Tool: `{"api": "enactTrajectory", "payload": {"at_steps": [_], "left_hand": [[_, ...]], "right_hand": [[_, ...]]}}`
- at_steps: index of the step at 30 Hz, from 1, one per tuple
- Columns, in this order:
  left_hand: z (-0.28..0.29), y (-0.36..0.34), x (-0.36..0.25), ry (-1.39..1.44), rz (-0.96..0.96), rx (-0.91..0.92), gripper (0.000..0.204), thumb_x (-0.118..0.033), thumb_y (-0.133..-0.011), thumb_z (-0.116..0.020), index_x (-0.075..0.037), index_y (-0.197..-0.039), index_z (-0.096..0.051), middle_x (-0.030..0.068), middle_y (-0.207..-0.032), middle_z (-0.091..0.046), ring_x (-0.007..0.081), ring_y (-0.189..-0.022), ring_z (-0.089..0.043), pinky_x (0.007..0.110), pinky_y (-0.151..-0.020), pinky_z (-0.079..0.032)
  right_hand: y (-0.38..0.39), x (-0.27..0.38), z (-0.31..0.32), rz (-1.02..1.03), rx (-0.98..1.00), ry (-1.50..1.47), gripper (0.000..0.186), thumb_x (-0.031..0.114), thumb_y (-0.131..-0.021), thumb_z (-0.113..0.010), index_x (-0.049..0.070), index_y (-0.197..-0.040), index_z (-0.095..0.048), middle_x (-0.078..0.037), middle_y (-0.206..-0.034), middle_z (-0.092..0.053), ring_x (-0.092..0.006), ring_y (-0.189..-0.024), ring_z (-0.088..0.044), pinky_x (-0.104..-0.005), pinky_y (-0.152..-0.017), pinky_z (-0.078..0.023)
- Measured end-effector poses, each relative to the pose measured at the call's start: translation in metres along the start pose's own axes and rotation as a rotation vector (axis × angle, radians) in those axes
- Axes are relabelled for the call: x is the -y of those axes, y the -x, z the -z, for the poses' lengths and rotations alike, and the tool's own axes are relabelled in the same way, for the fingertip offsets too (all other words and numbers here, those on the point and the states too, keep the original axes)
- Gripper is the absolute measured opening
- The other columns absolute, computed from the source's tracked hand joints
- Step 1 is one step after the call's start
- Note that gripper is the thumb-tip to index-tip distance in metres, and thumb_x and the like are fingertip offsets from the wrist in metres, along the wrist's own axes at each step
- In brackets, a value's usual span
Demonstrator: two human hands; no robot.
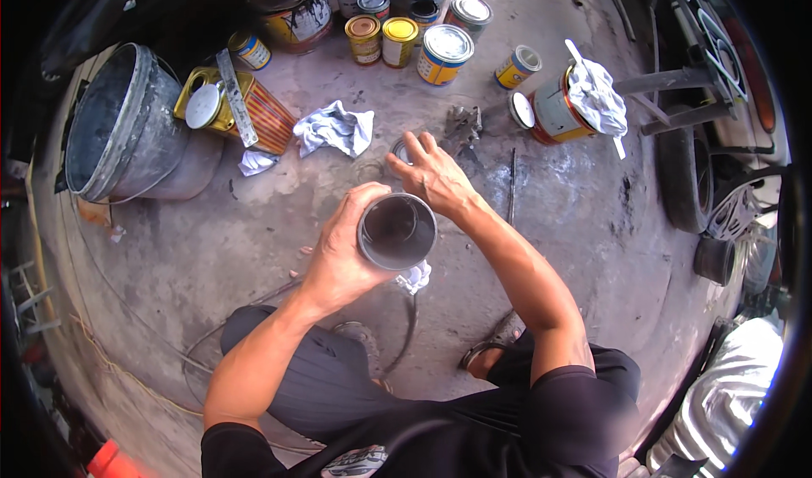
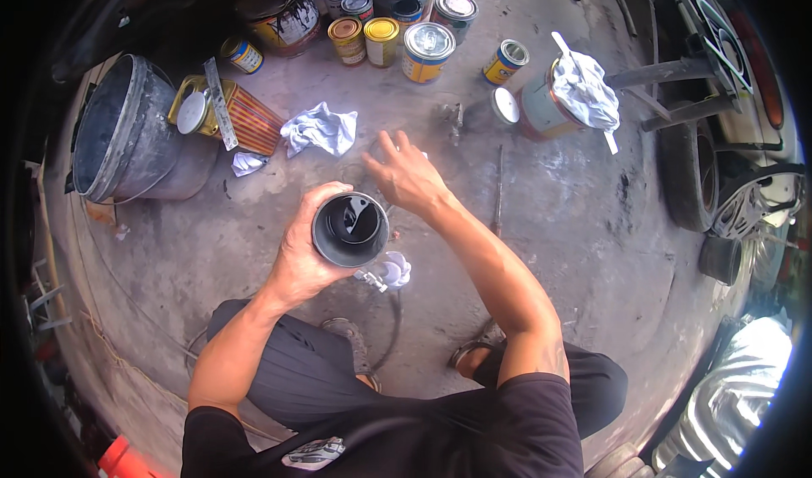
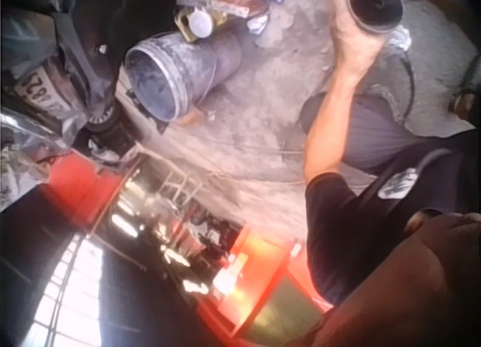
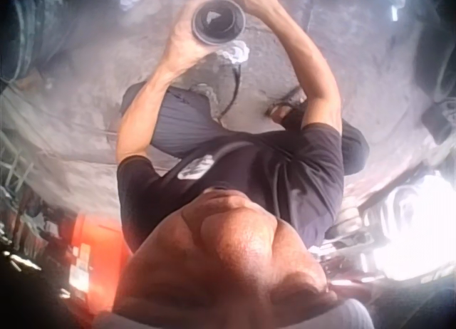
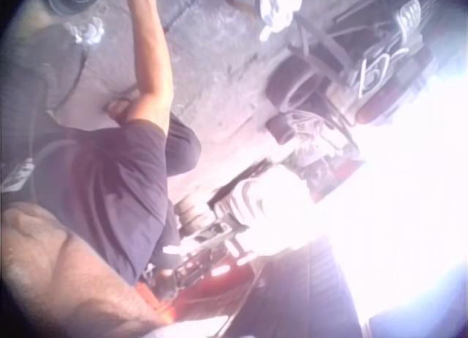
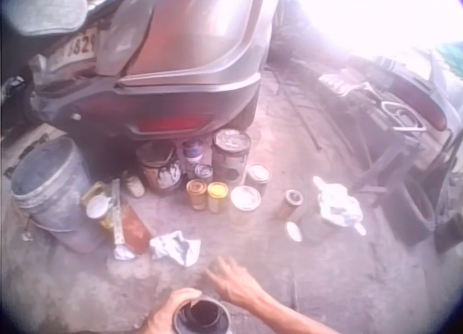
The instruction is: The person sits on the floor of a workshop and opens several paint cans using a screwdriver. They pour contents from multiple cans into a single container and stir the mixture with a metal rod.
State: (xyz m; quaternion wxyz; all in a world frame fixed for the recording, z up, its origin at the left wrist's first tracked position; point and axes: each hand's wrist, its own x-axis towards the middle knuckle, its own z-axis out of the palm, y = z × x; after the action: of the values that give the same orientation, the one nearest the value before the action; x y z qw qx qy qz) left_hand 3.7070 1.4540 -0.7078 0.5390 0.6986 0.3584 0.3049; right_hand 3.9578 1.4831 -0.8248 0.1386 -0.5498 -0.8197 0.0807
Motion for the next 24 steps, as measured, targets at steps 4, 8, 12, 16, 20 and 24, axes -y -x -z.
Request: {"api": "enactTrajectory", "payload": {"at_steps": [4, 8, 12, 16, 20, 24], "left_hand": [[-0.001, -0.001, 0.001, -0.003, -0.030, -0.004, 0.091, -0.011, -0.075, -0.104, -0.006, -0.152, -0.057, 0.0142, -0.148, -0.065, 0.0332, -0.137, -0.067, 0.044, -0.115, -0.055], [-0.001, -0.002, 0.001, -0.002, -0.034, 0.002, 0.091, -0.010, -0.075, -0.103, -0.006, -0.152, -0.057, 0.0138, -0.148, -0.065, 0.0326, -0.137, -0.068, 0.044, -0.115, -0.056], [-0.001, -0.002, -0.001, 0.006, -0.013, 0.003, 0.089, -0.011, -0.075, -0.103, -0.006, -0.152, -0.057, 0.0133, -0.147, -0.066, 0.0321, -0.137, -0.068, 0.044, -0.115, -0.055], [-0.002, -0.001, -0.004, 0.023, -0.014, 0.003, 0.088, -0.011, -0.076, -0.102, -0.006, -0.152, -0.057, 0.0132, -0.147, -0.066, 0.0318, -0.137, -0.068, 0.043, -0.115, -0.056], [-0.001, -0.001, -0.005, -0.023, -0.021, 0.007, 0.088, -0.012, -0.077, -0.102, -0.006, -0.152, -0.057, 0.0133, -0.147, -0.066, 0.0314, -0.138, -0.068, 0.043, -0.114, -0.056], [-0.001, -0.002, -0.005, -0.014, -0.025, 0.013, 0.088, -0.011, -0.077, -0.102, -0.006, -0.152, -0.057, 0.0132, -0.147, -0.065, 0.0314, -0.138, -0.068, 0.043, -0.114, -0.056]], "right_hand": [[-0.001, 0.001, -0.001, -0.010, -0.030, -0.008, 0.051, 0.015, -0.087, -0.075, 0.015, -0.138, -0.076, -0.030, -0.145, -0.059, -0.0454, -0.126, -0.063, -0.0503, -0.104, -0.062], [-0.008, 0.001, 0.007, -0.060, 0.040, -0.031, 0.048, 0.013, -0.087, -0.076, 0.014, -0.135, -0.080, -0.029, -0.141, -0.062, -0.0450, -0.124, -0.064, -0.0500, -0.102, -0.063], [-0.013, 0.001, 0.016, -0.090, 0.112, -0.069, 0.046, 0.013, -0.086, -0.076, 0.012, -0.132, -0.081, -0.026, -0.138, -0.064, -0.0438, -0.120, -0.065, -0.0499, -0.099, -0.064], [-0.012, 0.008, 0.013, -0.069, 0.050, -0.025, 0.047, 0.014, -0.086, -0.078, 0.009, -0.133, -0.080, -0.024, -0.135, -0.064, -0.0430, -0.120, -0.065, -0.0493, -0.096, -0.065], [-0.011, 0.013, 0.007, -0.034, -0.009, 0.014, 0.041, 0.012, -0.087, -0.076, 0.007, -0.128, -0.077, -0.027, -0.133, -0.064, -0.0465, -0.118, -0.066, -0.0532, -0.089, -0.066], [-0.010, 0.010, 0.012, -0.047, -0.013, -0.075, 0.048, 0.011, -0.084, -0.079, 0.008, -0.132, -0.075, -0.026, -0.142, -0.063, -0.0472, -0.123, -0.065, -0.0544, -0.093, -0.066]]}}
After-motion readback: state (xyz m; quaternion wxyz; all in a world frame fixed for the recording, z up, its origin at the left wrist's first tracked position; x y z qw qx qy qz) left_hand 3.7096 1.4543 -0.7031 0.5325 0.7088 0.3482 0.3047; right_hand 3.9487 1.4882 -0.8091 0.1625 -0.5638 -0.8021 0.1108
